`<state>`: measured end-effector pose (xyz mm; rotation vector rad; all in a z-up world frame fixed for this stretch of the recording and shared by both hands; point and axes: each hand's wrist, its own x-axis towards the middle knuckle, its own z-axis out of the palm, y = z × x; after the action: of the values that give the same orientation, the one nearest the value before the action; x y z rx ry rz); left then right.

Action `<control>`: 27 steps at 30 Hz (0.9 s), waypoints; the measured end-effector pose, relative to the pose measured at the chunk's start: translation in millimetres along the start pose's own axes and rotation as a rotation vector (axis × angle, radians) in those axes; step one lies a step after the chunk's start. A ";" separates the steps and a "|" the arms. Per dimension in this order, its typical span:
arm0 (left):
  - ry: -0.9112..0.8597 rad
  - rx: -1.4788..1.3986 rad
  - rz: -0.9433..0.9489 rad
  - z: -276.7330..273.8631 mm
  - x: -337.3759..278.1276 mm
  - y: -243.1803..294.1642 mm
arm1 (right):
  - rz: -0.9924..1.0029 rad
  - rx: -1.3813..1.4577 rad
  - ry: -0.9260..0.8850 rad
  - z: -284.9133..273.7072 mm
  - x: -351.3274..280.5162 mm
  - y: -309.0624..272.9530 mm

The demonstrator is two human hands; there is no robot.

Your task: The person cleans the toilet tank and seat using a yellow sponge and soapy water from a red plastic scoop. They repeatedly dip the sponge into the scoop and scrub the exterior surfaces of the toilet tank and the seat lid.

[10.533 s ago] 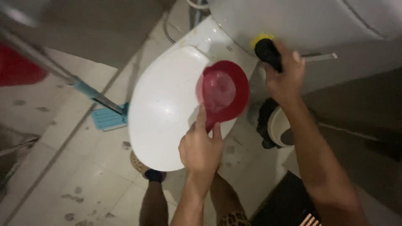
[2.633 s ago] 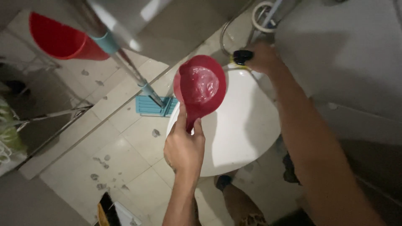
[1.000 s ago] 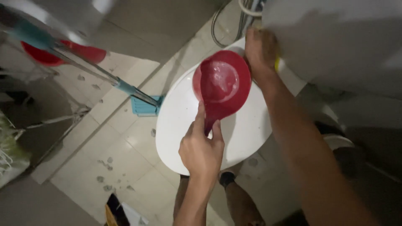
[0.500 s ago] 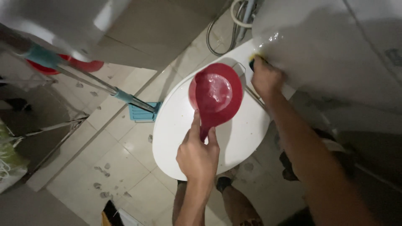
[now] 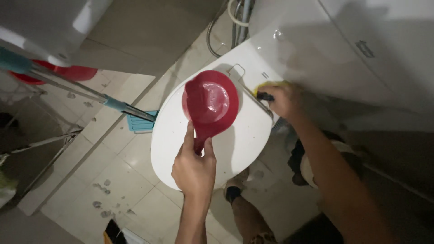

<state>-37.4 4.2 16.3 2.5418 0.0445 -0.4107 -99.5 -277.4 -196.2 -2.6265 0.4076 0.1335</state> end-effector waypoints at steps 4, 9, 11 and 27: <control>-0.001 0.022 0.031 1.5 -4.2 -5.9 | 0.098 0.123 0.041 -1.3 7.5 -13.2; -0.032 0.006 0.057 6.4 -10.3 -4.1 | -0.001 0.064 0.164 9.1 25.5 -21.9; -0.021 -0.008 0.078 8.4 -13.6 -3.2 | 0.036 0.103 0.109 8.7 10.6 -8.3; -0.032 0.031 0.331 30.2 -18.0 2.6 | 0.563 0.482 0.301 64.6 -75.7 14.4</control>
<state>-62.8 -13.2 -1.0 2.5099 -0.3914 -0.3211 -177.4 -239.4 -247.2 -1.9988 1.1240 -0.1647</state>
